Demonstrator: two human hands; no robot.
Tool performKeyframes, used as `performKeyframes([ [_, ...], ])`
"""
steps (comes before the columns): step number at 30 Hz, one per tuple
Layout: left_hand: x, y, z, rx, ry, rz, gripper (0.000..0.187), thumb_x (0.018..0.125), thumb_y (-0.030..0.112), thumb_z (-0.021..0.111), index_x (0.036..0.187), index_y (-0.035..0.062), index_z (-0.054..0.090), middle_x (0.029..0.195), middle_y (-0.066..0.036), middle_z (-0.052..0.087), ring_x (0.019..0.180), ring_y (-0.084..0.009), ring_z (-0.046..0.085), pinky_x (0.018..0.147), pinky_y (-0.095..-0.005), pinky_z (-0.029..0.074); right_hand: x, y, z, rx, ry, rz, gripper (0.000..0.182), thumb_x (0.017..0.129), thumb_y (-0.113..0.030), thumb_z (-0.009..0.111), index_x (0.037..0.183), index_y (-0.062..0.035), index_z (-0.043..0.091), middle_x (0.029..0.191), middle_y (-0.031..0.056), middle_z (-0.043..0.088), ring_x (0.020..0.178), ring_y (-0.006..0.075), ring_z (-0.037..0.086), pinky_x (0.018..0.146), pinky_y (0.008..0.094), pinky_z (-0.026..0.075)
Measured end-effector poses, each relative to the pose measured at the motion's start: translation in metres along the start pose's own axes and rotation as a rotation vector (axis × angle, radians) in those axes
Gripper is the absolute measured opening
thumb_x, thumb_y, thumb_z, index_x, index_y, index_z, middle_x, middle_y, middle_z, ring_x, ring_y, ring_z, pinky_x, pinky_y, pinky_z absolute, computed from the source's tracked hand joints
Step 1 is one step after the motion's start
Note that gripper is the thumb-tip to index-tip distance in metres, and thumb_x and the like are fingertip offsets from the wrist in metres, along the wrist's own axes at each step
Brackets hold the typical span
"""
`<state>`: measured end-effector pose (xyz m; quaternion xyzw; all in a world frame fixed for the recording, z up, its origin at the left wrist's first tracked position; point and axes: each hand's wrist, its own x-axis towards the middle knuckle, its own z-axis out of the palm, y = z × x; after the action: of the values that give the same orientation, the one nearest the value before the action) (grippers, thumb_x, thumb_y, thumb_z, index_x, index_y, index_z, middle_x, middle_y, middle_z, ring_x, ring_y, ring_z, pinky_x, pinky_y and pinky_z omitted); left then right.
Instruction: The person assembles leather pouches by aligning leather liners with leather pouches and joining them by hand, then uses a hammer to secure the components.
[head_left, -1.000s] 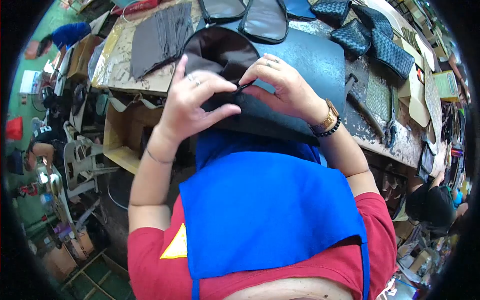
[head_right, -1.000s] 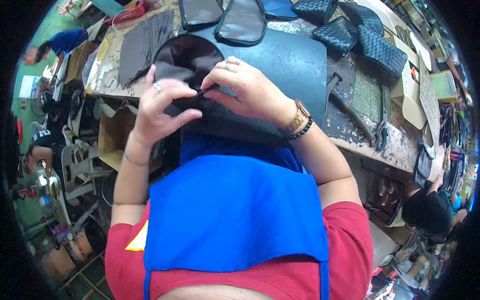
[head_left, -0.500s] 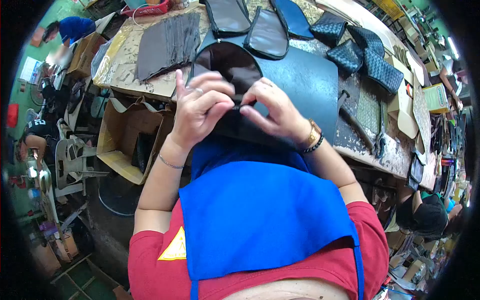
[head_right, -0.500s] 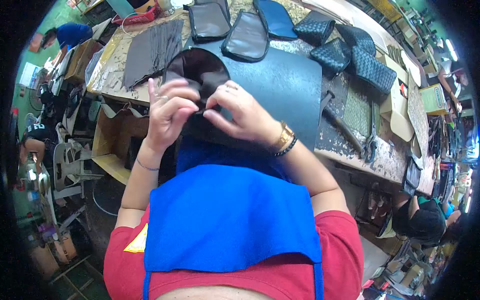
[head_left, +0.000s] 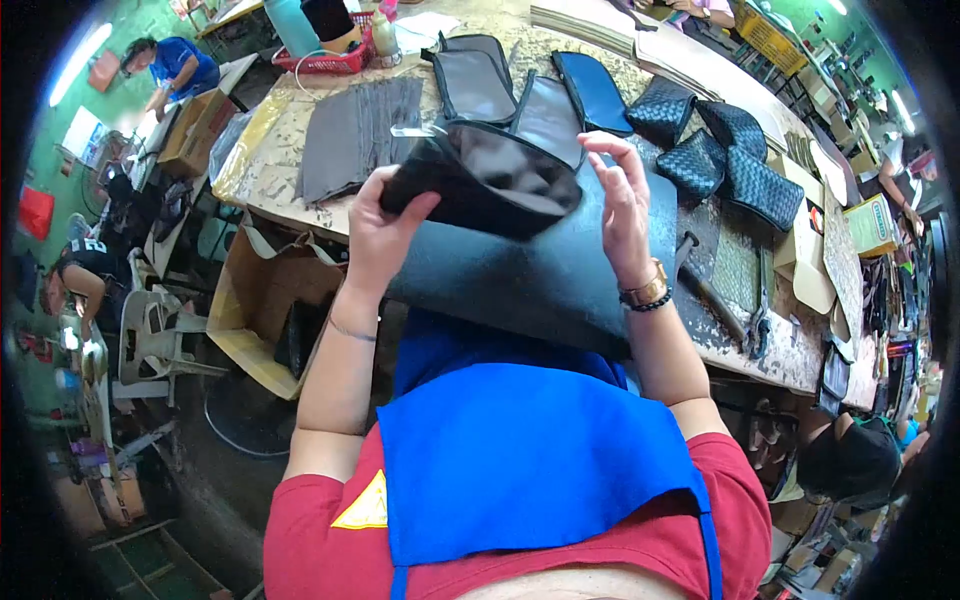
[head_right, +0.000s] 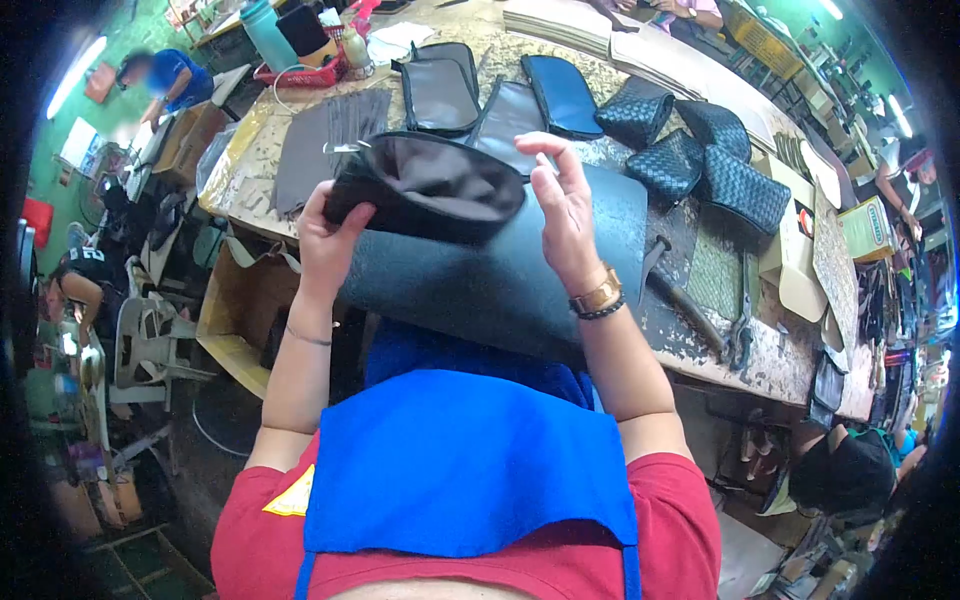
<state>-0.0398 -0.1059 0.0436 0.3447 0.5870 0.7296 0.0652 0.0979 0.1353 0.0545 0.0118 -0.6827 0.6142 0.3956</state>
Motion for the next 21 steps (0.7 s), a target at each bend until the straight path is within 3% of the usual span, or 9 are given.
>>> performKeyframes([
  [2,-0.001,0.015,0.006,0.368,0.027,0.176,0.026,0.087,0.005,0.075,0.111,0.0009,0.065,0.098,-0.006,0.072,0.088,-0.0076,0.065,0.078,-0.0243,0.052,0.009,-0.028,0.004,-0.188,-0.140,-0.008,0.042,0.090,-0.032,0.070,0.123,-0.0081,0.061,0.118,0.0073,0.064,0.112,0.0180,0.058,0.097,0.0366,0.044],
  [5,0.001,0.029,0.017,0.638,-0.001,0.435,0.028,0.082,-0.001,0.076,0.109,0.0014,0.067,0.103,-0.012,0.073,0.090,-0.0193,0.071,0.079,-0.0300,0.056,0.013,-0.054,0.030,-0.397,-0.264,-0.165,0.062,0.072,-0.037,0.088,0.122,-0.0094,0.063,0.103,0.0071,0.068,0.091,0.0185,0.065,0.081,0.0324,0.052],
  [6,0.002,0.029,0.020,0.710,-0.017,0.537,0.030,0.081,-0.001,0.077,0.109,0.0018,0.067,0.106,-0.013,0.073,0.092,-0.0223,0.072,0.080,-0.0312,0.056,0.013,-0.051,0.040,-0.402,-0.228,-0.281,0.054,0.076,-0.033,0.086,0.119,-0.0091,0.065,0.099,0.0076,0.068,0.086,0.0182,0.065,0.077,0.0312,0.053],
  [7,0.000,0.031,0.022,0.720,-0.036,0.520,0.033,0.078,-0.003,0.077,0.109,0.0026,0.067,0.110,-0.016,0.072,0.097,-0.0289,0.072,0.083,-0.0344,0.056,0.012,-0.046,0.046,-0.404,-0.216,-0.272,0.048,0.078,-0.029,0.084,0.117,-0.0080,0.066,0.097,0.0079,0.068,0.083,0.0180,0.065,0.075,0.0299,0.053],
  [11,-0.003,0.028,0.019,0.746,0.010,0.499,0.035,0.078,0.002,0.079,0.110,0.0037,0.068,0.110,-0.014,0.072,0.097,-0.0291,0.072,0.083,-0.0353,0.056,0.011,-0.044,0.050,-0.224,-0.237,-0.087,0.028,0.087,-0.016,0.077,0.111,-0.0030,0.071,0.092,0.0054,0.072,0.079,0.0119,0.066,0.073,0.0247,0.054],
  [14,-0.001,0.037,0.022,0.854,0.005,0.564,0.040,0.076,0.011,0.083,0.113,0.0058,0.069,0.111,-0.013,0.072,0.097,-0.0294,0.071,0.082,-0.0363,0.055,0.009,-0.033,0.047,0.214,-0.291,0.327,0.023,0.090,-0.012,0.073,0.110,-0.0008,0.073,0.095,0.0031,0.073,0.083,0.0064,0.065,0.076,0.0220,0.053],
  [17,0.001,0.048,0.031,0.955,-0.041,0.640,0.045,0.073,0.022,0.085,0.114,0.0083,0.071,0.110,-0.010,0.073,0.092,-0.0264,0.071,0.079,-0.0363,0.054,0.003,-0.023,0.047,0.265,-0.305,0.358,0.022,0.092,-0.013,0.072,0.110,0.0005,0.073,0.097,0.0027,0.073,0.088,0.0050,0.064,0.079,0.0215,0.053],
  [21,0.002,0.048,0.033,0.967,-0.063,0.651,0.039,0.075,0.017,0.082,0.112,0.0085,0.073,0.105,-0.008,0.074,0.090,-0.0239,0.072,0.078,-0.0352,0.054,-0.001,-0.024,0.048,0.356,-0.282,0.414,0.022,0.093,-0.014,0.071,0.109,0.0008,0.072,0.098,0.0031,0.073,0.089,0.0063,0.064,0.080,0.0219,0.053],
])
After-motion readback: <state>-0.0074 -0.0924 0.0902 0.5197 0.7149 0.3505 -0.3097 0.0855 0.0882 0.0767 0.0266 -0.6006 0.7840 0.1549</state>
